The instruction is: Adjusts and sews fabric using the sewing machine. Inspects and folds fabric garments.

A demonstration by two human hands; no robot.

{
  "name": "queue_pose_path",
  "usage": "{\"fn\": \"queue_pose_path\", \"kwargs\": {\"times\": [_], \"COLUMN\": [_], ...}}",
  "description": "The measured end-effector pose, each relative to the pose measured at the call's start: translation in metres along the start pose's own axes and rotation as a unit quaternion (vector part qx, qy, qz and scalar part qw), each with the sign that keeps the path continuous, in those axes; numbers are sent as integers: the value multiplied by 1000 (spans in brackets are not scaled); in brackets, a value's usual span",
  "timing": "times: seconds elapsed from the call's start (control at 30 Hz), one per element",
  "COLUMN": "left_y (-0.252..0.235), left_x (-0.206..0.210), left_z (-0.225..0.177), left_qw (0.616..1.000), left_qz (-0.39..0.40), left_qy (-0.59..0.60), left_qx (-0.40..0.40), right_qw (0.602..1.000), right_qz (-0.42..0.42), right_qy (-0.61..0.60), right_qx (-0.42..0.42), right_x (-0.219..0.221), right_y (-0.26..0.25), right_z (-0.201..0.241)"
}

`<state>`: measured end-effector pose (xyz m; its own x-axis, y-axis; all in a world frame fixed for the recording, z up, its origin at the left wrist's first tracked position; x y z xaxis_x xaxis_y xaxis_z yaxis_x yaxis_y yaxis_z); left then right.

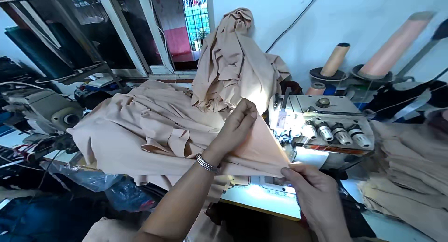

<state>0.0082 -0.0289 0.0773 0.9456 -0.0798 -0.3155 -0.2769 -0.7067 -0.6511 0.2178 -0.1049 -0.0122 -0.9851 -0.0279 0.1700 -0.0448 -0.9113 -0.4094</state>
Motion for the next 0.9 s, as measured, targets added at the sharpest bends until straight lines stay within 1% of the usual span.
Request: {"fn": "queue_pose_path", "kwargs": {"times": [0.03,0.1,0.17,0.23,0.37,0.5,0.73,0.9], "left_y": [-1,1,6,10,10,10,14,17], "left_x": [7,17,22,22,21,24,33,39], "left_z": [13,36,51,58,60,56,60,59], "left_qw": [999,994,991,991,992,990,993,985], "left_qz": [14,45,65,60,44,52,59,86], "left_qy": [-33,-85,-84,-57,-27,-12,1,-42], "left_qx": [-10,-45,-79,-102,-113,-128,-100,-140], "right_qw": [999,996,993,991,989,984,958,938], "right_qz": [-5,4,9,6,11,17,27,8], "right_qy": [-3,-8,-29,-47,-64,-76,-126,-165], "right_qx": [45,84,111,125,134,159,256,305], "right_x": [-4,-9,-10,-11,-11,-10,-13,-11], "right_y": [0,4,11,17,20,22,29,38], "right_z": [-13,-38,-53,-60,-62,-61,-62,-63]}}
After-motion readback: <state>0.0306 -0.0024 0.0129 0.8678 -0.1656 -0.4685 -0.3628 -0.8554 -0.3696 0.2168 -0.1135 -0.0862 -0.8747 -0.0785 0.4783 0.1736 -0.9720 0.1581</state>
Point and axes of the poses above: each hand's wrist, its own y-axis away from the middle knuckle, its own x-axis out of the palm, z = x × y, the point moved 2 cm from there along -y, towards the middle knuckle, and after that the axes turned 1 degree about -x, right-handed, at the moved point
